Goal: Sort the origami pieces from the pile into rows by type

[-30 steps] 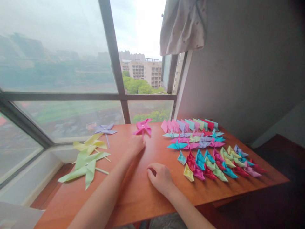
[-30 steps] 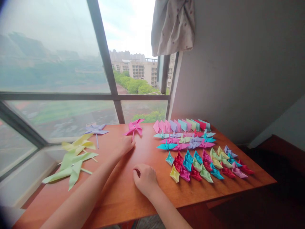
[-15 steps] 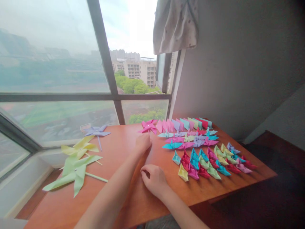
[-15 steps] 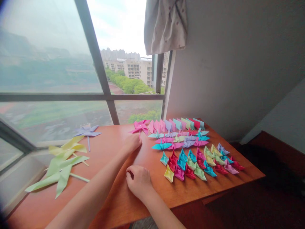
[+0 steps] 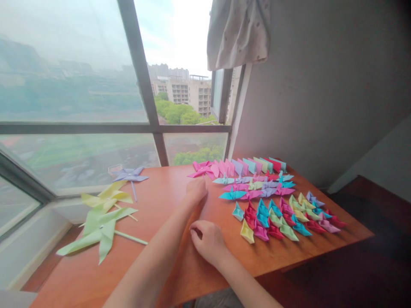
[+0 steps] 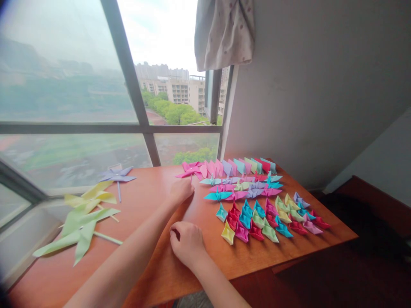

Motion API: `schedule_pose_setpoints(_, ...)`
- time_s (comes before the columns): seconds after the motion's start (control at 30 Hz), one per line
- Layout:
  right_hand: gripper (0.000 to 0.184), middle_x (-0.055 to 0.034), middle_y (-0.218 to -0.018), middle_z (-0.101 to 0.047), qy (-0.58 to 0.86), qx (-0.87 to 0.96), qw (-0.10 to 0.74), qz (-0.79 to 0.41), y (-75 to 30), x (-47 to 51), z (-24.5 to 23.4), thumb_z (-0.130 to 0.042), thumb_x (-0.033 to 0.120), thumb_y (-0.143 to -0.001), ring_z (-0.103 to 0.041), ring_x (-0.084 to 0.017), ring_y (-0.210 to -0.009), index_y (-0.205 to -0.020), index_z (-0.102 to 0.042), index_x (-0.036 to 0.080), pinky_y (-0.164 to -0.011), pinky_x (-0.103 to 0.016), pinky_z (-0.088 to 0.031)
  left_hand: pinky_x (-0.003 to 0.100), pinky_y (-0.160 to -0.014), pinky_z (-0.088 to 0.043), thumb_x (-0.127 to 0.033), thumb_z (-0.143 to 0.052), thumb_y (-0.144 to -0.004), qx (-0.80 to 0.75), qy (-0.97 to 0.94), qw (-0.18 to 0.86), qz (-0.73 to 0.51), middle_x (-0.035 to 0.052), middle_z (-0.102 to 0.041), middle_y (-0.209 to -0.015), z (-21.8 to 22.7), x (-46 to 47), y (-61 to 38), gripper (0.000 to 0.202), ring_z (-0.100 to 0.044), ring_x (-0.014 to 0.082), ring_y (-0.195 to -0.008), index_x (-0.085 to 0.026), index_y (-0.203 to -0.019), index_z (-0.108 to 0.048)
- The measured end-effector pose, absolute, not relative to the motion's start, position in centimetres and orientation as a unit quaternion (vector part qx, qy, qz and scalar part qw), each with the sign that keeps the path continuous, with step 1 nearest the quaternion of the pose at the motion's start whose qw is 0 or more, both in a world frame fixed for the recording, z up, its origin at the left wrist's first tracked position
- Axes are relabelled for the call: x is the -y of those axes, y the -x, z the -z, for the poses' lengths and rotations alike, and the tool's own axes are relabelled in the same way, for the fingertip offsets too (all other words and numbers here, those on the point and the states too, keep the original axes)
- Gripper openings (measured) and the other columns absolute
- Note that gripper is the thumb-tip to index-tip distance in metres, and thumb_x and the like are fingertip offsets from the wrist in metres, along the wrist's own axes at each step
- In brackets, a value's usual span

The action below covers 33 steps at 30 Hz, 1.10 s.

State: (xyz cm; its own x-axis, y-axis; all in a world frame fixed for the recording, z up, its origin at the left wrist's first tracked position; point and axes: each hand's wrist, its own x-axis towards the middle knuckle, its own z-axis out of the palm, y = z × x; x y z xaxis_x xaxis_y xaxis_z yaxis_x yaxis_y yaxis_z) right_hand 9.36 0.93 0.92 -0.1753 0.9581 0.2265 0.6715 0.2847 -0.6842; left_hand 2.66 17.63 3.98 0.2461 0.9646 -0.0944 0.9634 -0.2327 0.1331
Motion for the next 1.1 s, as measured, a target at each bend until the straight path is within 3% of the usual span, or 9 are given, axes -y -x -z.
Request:
schedule_pose_setpoints(0.33,0.02,-0.0008,-0.089,-0.074,0.551,0.729,0.333,-0.233,-9.4,-0.9,-0.8,-0.054,0.018,-0.085,-0.067,-0.017,-0.082,-0.09,-0.072,0.024,-0.073,-0.024,-0.044,0.042,-0.085,-0.055,-0.033,-0.059,-0.094,-0.617,-0.781,0.095,-0.029,0.0088,-0.062,-0.121,-5.2,-15.3,-1.4,0.031,-0.064,0.0212,-0.1,-0.016,-0.121,-0.059)
schedule_pose_setpoints(0.5,0.02,-0.0003,-0.09,-0.074,0.544,0.733,0.333,-0.237,-9.5,-0.6,-0.8,-0.052,0.019,-0.086,-0.066,-0.017,-0.082,-0.09,-0.072,0.025,-0.074,-0.025,-0.044,0.03,-0.076,-0.049,-0.035,-0.048,-0.096,-0.651,-0.753,0.079,-0.053,0.0098,-0.072,-0.096,-7.2,-11.1,4.0,0.028,-0.067,0.0207,-0.089,-0.017,-0.094,-0.068)
schedule_pose_setpoints(0.83,0.021,-0.0016,-0.093,-0.073,0.557,0.738,0.305,-0.227,-9.6,-0.3,-1.0,-0.051,0.02,-0.088,-0.066,-0.017,-0.086,-0.093,-0.071,0.024,-0.077,-0.026,-0.044,0.034,-0.06,-0.043,-0.042,-0.036,-0.092,-0.811,-0.584,0.02,0.007,0.0138,-0.075,-0.084,-7.4,-0.1,15.1,0.034,-0.071,0.0344,-0.08,-0.02,-0.091,-0.062)
schedule_pose_setpoints(1.1,0.015,-0.0019,-0.092,-0.069,0.497,0.826,0.2,-0.175,-4.2,-0.2,-2.9,-0.055,0.032,-0.089,-0.064,-0.018,-0.084,-0.093,-0.067,0.024,-0.072,-0.027,-0.044,0.027,-0.056,-0.036,-0.039,-0.037,-0.094,-0.795,-0.601,0.049,-0.062,0.0048,-0.072,-0.08,-4.8,3.0,16.1,0.03,-0.069,0.0247,-0.075,-0.024,-0.076,-0.056)
